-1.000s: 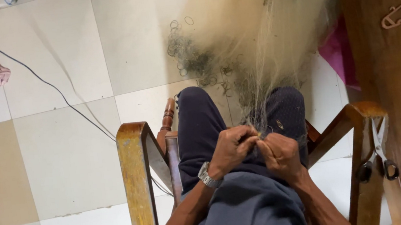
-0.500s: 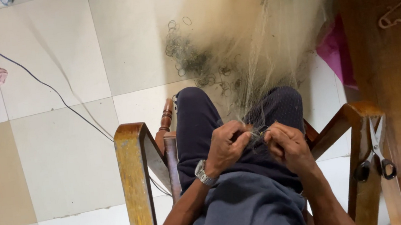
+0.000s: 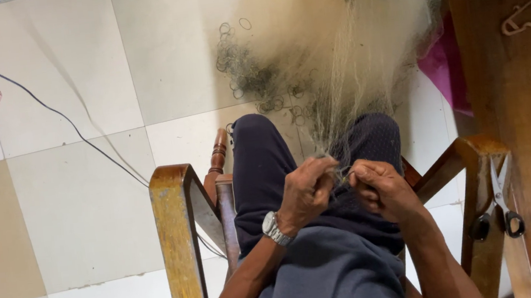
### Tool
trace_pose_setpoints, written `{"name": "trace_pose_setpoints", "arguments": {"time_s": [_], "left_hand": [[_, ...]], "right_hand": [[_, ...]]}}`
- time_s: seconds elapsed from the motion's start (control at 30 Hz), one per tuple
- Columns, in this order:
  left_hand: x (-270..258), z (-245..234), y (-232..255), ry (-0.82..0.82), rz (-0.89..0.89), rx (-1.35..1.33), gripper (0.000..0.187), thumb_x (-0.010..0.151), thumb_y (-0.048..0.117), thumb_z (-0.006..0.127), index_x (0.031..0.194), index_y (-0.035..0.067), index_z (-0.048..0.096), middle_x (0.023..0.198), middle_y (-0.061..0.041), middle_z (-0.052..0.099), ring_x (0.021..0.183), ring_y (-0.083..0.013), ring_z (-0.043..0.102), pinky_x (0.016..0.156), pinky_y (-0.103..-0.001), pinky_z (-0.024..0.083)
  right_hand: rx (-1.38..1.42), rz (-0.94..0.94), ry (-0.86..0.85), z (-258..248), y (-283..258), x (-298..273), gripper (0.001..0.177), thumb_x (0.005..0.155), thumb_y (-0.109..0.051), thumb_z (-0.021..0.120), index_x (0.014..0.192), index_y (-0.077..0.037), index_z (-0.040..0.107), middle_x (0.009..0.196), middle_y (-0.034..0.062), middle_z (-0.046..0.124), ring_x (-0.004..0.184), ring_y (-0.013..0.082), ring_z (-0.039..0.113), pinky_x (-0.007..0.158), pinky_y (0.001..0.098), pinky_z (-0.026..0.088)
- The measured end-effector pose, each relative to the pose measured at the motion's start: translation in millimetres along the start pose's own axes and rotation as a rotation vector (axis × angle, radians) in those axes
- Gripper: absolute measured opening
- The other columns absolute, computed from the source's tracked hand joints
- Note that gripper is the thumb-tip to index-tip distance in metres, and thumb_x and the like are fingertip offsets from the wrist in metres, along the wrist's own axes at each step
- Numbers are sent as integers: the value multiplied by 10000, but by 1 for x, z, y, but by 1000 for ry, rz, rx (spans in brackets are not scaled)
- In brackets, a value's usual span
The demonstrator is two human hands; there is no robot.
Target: Repairing a fine-mesh fishing net using a shuttle and scissors
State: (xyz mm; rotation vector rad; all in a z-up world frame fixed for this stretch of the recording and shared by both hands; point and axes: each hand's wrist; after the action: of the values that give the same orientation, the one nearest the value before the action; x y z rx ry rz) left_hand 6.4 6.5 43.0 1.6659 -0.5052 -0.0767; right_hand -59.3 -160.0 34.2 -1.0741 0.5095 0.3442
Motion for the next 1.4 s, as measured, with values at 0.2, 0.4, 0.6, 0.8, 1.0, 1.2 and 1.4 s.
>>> {"name": "trace_pose_setpoints", "arguments": {"time_s": [0.2,0.4,0.6,0.8,1.0,1.2,1.4], "left_hand": [[6,-17,3,-228,8,-92,42,867,62,580,841,57,613,599,-67,441,495,-269,496,434,-289,416],[5,-17,-1,-209,8,-96,93,887,91,575,797,93,601,584,-50,446,480,-259,493,434,-282,407],[-10,-7,-12,-183,-51,-143,41,890,98,601,907,66,621,699,-114,585,662,-338,611,530,-349,515],[-22,0,-24,-139,-121,-142,57,841,84,638,895,66,628,781,-115,638,776,-337,641,589,-376,542],[-26,0,-29,-113,-156,-203,25,845,102,642,869,95,645,645,-84,618,649,-297,648,513,-342,515],[-26,5,-27,-56,-204,-285,64,897,99,584,862,94,638,541,-57,580,518,-195,603,491,-285,502],[-28,8,-25,-52,-209,-279,62,897,68,571,842,75,599,596,-111,583,553,-223,600,508,-301,487]], "right_hand": [[65,-39,23,-3,6,5,279,934,-163,447,807,65,545,402,-27,255,239,69,300,214,190,287],[90,-71,57,4,13,9,280,932,-166,460,792,64,534,387,-28,244,231,72,293,197,190,275],[154,-11,43,10,10,10,259,925,-168,457,780,40,509,381,-39,232,226,65,279,189,193,263],[179,22,6,11,11,11,246,918,-170,455,777,27,501,378,-42,237,224,62,274,188,193,260],[160,15,10,15,10,11,246,916,-164,462,767,26,505,371,-43,243,218,63,276,186,192,267],[95,32,47,11,17,11,258,908,-183,482,753,20,515,364,-28,253,214,78,281,185,196,258],[110,3,77,9,10,10,250,911,-191,480,764,7,519,401,-21,265,240,74,290,200,196,266]]}}
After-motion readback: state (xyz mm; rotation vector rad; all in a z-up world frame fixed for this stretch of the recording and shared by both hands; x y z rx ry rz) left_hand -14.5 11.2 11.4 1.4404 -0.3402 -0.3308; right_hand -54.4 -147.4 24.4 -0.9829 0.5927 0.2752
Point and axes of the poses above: each hand's wrist, its own x-axis towards the middle knuckle, its own z-axis out of the palm, y = z × x
